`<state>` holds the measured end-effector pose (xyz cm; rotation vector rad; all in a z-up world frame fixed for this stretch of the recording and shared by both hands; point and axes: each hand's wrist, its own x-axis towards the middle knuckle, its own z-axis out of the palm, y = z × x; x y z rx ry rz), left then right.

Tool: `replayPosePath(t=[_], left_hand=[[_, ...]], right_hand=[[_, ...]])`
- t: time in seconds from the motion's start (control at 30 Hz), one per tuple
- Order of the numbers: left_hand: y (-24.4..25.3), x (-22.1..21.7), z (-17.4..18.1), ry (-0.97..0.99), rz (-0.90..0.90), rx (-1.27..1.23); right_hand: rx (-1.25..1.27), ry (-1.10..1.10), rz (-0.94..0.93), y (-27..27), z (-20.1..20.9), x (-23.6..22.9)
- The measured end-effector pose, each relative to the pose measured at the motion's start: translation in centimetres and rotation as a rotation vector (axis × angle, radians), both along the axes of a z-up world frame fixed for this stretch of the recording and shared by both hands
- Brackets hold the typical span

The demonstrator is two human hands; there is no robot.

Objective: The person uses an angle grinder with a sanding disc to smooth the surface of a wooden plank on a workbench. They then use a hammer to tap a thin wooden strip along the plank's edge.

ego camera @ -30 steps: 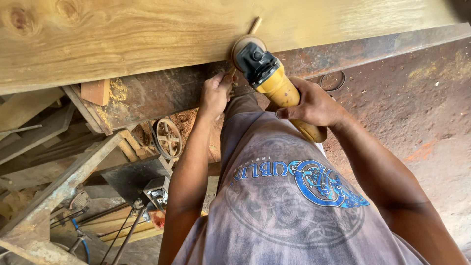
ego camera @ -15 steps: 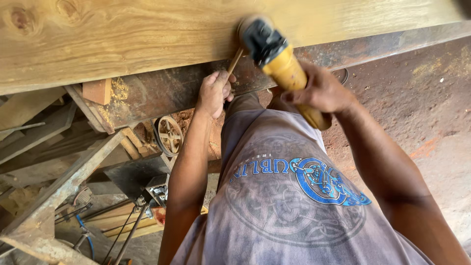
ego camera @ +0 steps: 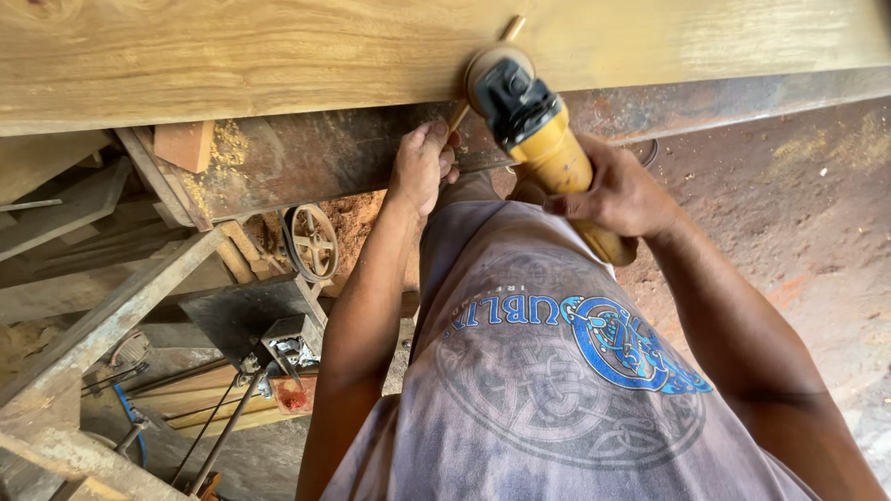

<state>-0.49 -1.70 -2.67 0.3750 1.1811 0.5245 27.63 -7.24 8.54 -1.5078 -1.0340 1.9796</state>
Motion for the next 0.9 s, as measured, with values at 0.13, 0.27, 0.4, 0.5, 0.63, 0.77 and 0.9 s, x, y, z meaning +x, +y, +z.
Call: replayPosePath(t=[0.13,0.27,0.4,0.5,0.63,0.77,0.9], left_hand=[[-0.2,-0.3,-0.1,-0.06,0.0,-0.013],[-0.1,-0.3,-0.3,-0.122,0.05,-0.161],[-0.2,-0.4,-0.6,-0.208,0.078,-0.167],[-0.2,-0.5,-0.2,-0.242,0.041,-0.127],[-0.3,-1.5,2.9,-0.265,-0.154,0.081],[-1.0,0.0,6.0,-0.154,-0.422,0.65],[-0.6,3.4,9.2,0.146,-0.592,1.201]], right_hand=[[-0.039,-0.145,-0.039,2.1,0.1,1.5],[-0.002,-0.121,0.045,2.3,0.0,1.6],[0.261,-0.108,0.171,1.3,-0.6,0.6],[0.032,-0.049,0.068,1.3,-0.5,0.6],[0.03,-0.016,-0.235,2.1,1.6,1.4],[0.119,0.153,-0.54,-0.1,3.5,1.6],[0.178,0.231,-0.809,-0.7,3.3,0.3]])
